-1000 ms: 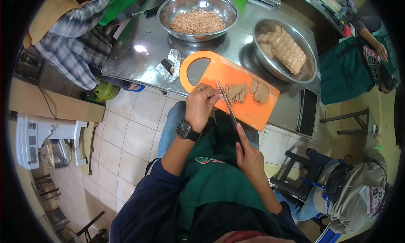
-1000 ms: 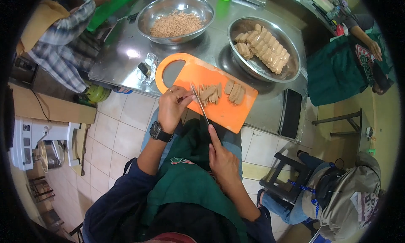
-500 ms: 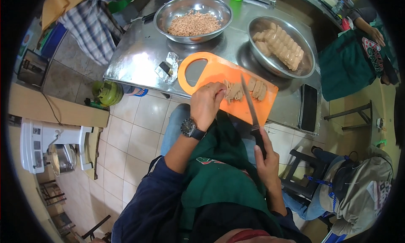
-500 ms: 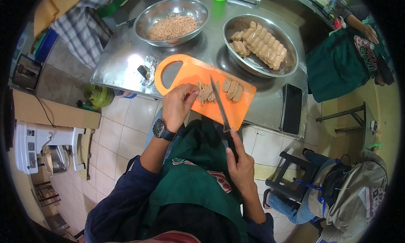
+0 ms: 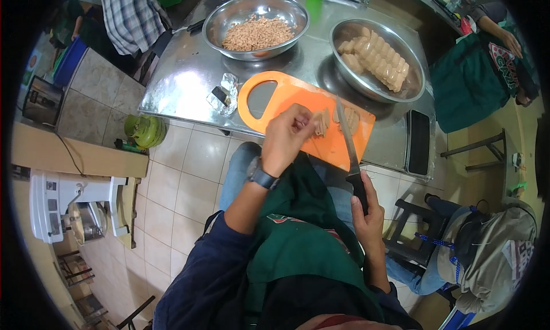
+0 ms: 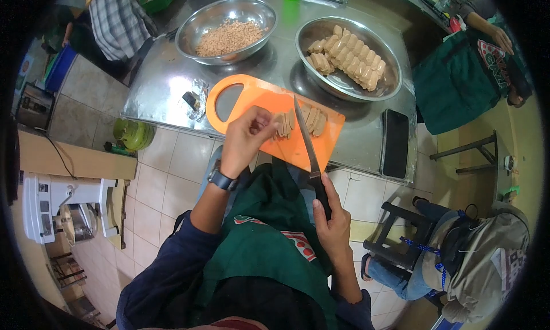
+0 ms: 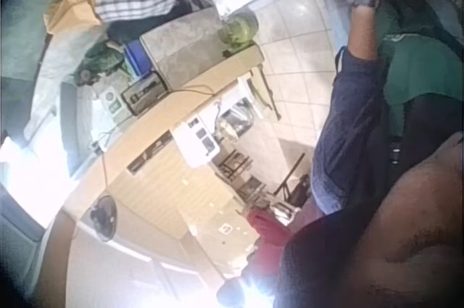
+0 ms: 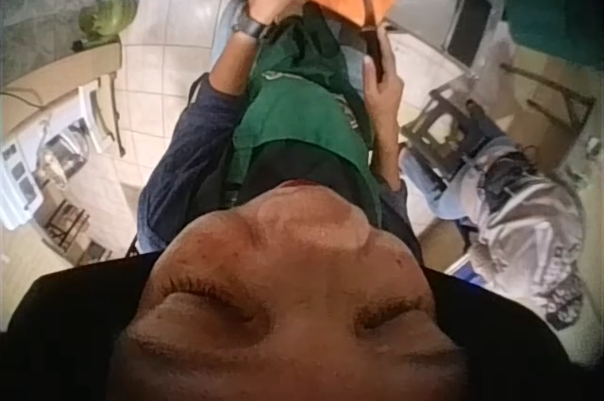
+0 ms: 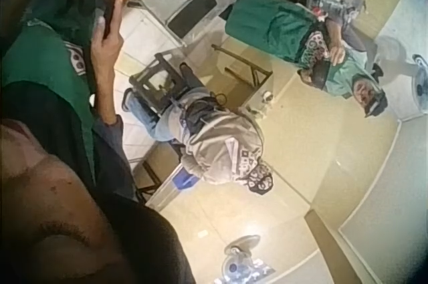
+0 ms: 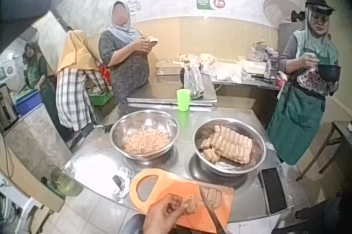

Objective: The person is cutting pieces of tofu into thin strips on a cutting board.

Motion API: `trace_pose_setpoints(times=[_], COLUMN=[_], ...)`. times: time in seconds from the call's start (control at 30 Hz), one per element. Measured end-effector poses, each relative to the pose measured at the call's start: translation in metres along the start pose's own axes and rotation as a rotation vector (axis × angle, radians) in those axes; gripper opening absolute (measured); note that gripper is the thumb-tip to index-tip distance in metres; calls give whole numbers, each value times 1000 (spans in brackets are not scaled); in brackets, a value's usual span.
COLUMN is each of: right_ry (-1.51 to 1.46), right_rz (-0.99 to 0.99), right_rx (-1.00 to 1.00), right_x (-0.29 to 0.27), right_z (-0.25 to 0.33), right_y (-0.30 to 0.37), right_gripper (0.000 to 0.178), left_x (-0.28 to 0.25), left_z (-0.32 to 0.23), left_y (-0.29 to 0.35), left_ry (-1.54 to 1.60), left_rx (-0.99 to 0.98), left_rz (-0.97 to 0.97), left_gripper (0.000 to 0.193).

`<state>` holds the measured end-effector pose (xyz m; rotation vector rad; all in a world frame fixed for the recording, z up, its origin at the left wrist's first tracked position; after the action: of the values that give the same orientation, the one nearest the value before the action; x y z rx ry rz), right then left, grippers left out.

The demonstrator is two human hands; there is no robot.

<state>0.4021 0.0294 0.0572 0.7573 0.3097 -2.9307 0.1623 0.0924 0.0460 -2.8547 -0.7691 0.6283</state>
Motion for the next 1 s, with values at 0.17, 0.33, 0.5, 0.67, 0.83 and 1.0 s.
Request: trace_pose_setpoints(times=[0.17, 0.33, 0.5, 0.67, 0.83, 1.0], right_ry=[-27, 36, 77, 153, 331, 303], right_rz=[97, 160, 211, 293, 279, 225], right_rx=[89, -60, -5, 56, 11, -41], right_x=[14, 36, 52, 66, 57, 52], right_z=[-4, 6, 8, 11, 7, 13], right_y=[4, 5, 10, 13, 17, 17], right_gripper=[53, 53, 55, 58, 60, 60], left_x=[-35, -37, -47, -49, -49, -49], left_z=[29, 6, 14, 19, 22, 22], left_y=[0, 6, 10, 11, 11, 11], left_ry=[169, -207, -141, -120, -130, -99], left_rx=[-85, 60, 110, 56, 85, 58], left_rz=[-140, -180, -215, -206, -218, -196], left_gripper=[16, 14, 15, 19, 22, 25])
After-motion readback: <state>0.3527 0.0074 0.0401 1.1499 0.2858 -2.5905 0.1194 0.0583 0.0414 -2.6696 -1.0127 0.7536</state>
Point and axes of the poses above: each hand's wrist, its own y-axis away from the middle knuckle, its own x-axis out of the palm, z = x × y, the point moved 7 cm from there along -y, towards the middle knuckle, and after that the axes turned 12 degrees about -z, right-handed, at the moved point
